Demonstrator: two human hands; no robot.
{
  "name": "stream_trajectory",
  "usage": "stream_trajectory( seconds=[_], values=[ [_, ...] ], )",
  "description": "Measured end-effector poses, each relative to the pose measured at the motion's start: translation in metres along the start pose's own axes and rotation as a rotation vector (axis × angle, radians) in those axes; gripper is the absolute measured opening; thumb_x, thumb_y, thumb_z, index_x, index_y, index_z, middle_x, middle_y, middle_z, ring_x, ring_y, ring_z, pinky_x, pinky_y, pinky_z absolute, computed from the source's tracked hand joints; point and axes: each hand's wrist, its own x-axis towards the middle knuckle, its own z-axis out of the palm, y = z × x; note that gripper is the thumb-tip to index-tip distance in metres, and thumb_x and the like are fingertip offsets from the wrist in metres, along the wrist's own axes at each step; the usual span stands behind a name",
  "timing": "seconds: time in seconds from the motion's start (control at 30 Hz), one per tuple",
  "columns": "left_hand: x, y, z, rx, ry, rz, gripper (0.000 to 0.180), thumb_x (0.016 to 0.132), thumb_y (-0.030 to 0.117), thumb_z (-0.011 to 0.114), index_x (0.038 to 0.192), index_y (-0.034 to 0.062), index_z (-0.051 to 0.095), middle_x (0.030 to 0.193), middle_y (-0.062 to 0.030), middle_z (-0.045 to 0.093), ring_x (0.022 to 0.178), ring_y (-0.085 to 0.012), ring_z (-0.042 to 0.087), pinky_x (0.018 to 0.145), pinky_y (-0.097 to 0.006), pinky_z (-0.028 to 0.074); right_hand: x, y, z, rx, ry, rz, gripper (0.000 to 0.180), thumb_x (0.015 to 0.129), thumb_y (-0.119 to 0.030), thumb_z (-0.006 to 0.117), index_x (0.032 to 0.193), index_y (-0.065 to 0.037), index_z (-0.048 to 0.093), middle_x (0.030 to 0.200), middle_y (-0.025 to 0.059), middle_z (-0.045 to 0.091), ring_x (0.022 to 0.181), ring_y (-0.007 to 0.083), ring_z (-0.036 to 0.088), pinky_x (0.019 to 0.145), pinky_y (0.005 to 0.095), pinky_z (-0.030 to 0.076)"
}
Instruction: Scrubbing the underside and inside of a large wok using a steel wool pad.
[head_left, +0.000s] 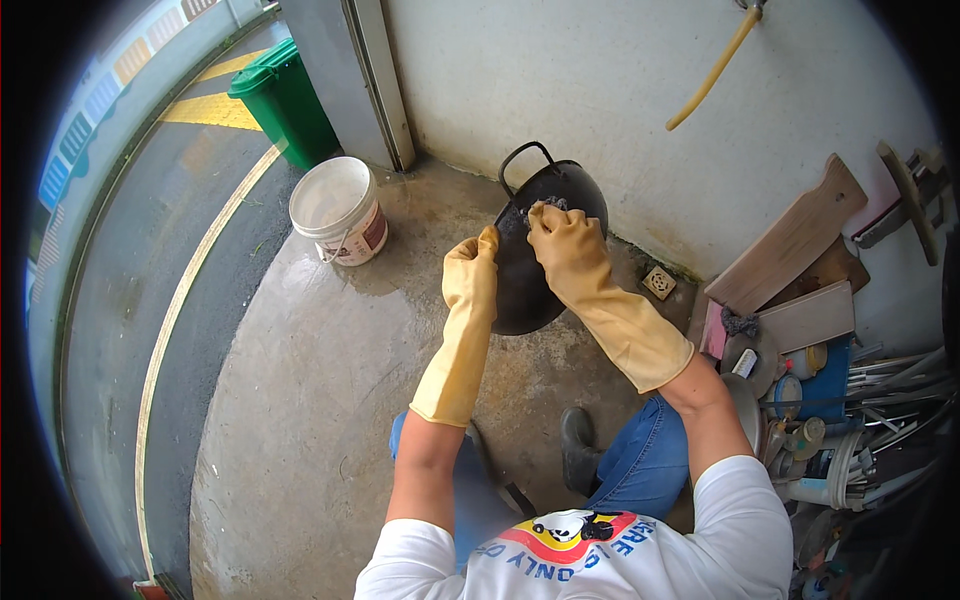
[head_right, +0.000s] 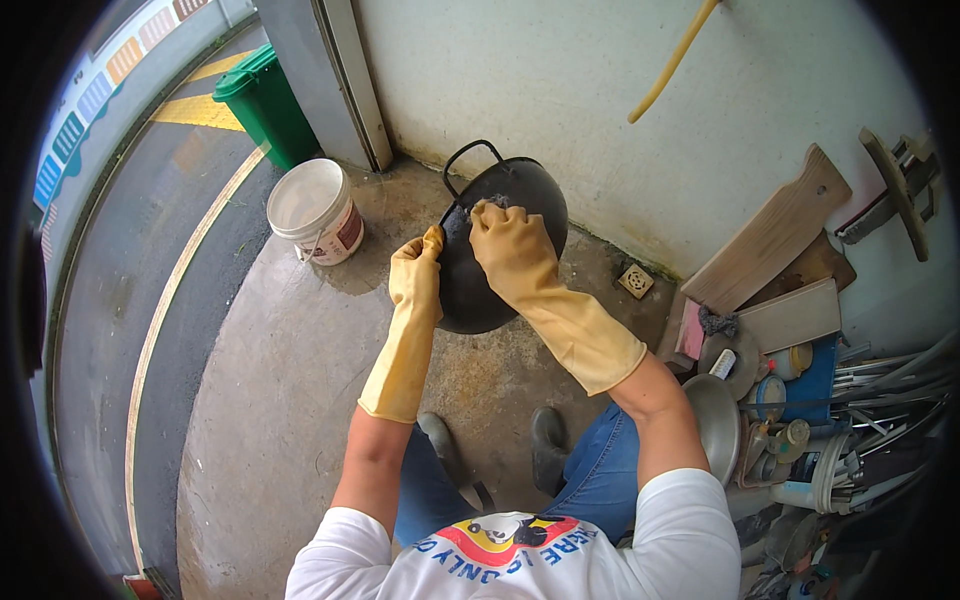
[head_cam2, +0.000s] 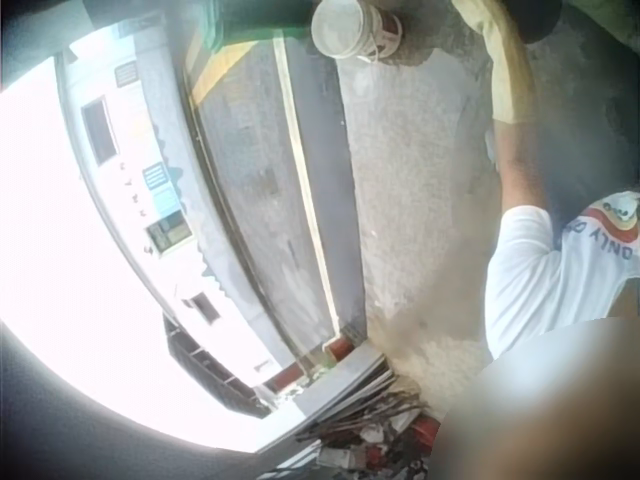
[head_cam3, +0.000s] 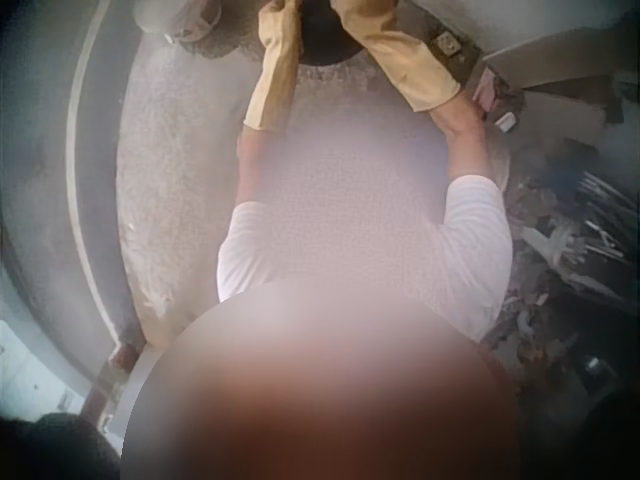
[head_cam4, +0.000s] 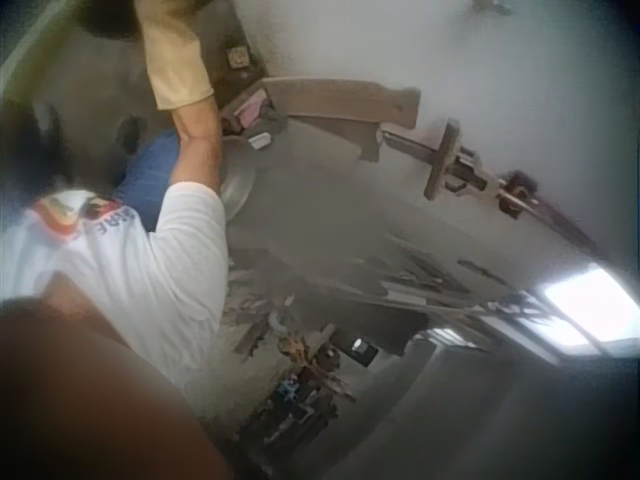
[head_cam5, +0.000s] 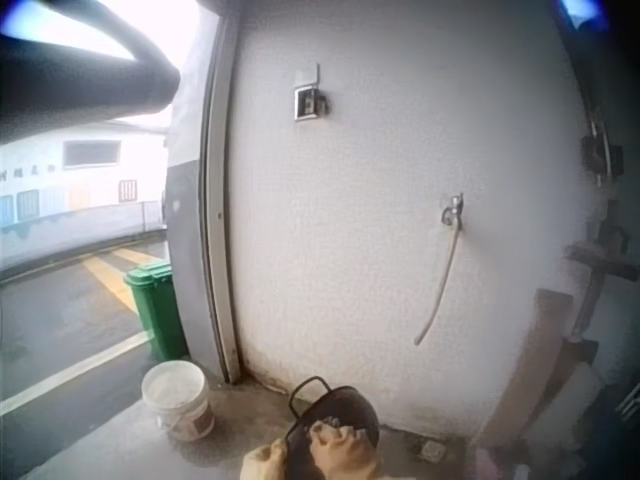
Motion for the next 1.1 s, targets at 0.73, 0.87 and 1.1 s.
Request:
stream_trajectory(
  seconds=[0.73, 0.87, 1.1],
  values=[
    [0.003, 0.0, -0.016, -0.033, 0.048, -0.065, 0.044, 0.092, 0.046, 0.068, 0.09, 0.0026, 0.071, 0.062, 0.0025, 0.055, 0.054, -0.008, 0.045, 0.052, -0.028, 0.038, 0.015, 0.002, -0.01, 0.602, -0.028, 0.126, 0.018, 0.094, -0.014, 0.06, 0.098, 0.0, 0.071, 0.087, 0.0134, 0.071, 0.073, 0.0274, 0.067, 0.069, 0.034, 0.054],
    [0.002, 0.003, -0.015, -0.035, 0.062, -0.079, 0.045, 0.092, 0.047, 0.067, 0.093, 0.0023, 0.072, 0.063, 0.0022, 0.057, 0.055, -0.0083, 0.046, 0.053, -0.029, 0.039, 0.013, 0.026, 0.0, 0.721, 0.079, 0.109, 0.018, 0.096, -0.015, 0.059, 0.094, -0.001, 0.071, 0.077, 0.0137, 0.067, 0.066, 0.0249, 0.065, 0.063, 0.0324, 0.052],
    [-0.002, 0.003, -0.014, 0.044, 0.046, -0.062, 0.047, 0.093, 0.049, 0.066, 0.096, 0.002, 0.072, 0.066, 0.0008, 0.06, 0.058, -0.0093, 0.051, 0.057, -0.028, 0.042, 0.047, 0.035, 0.006, 0.992, 0.171, 0.341, 0.013, 0.089, 0.003, 0.055, 0.089, 0.002, 0.068, 0.087, 0.0164, 0.066, 0.075, 0.0277, 0.069, 0.07, 0.0328, 0.056]
  ],
)
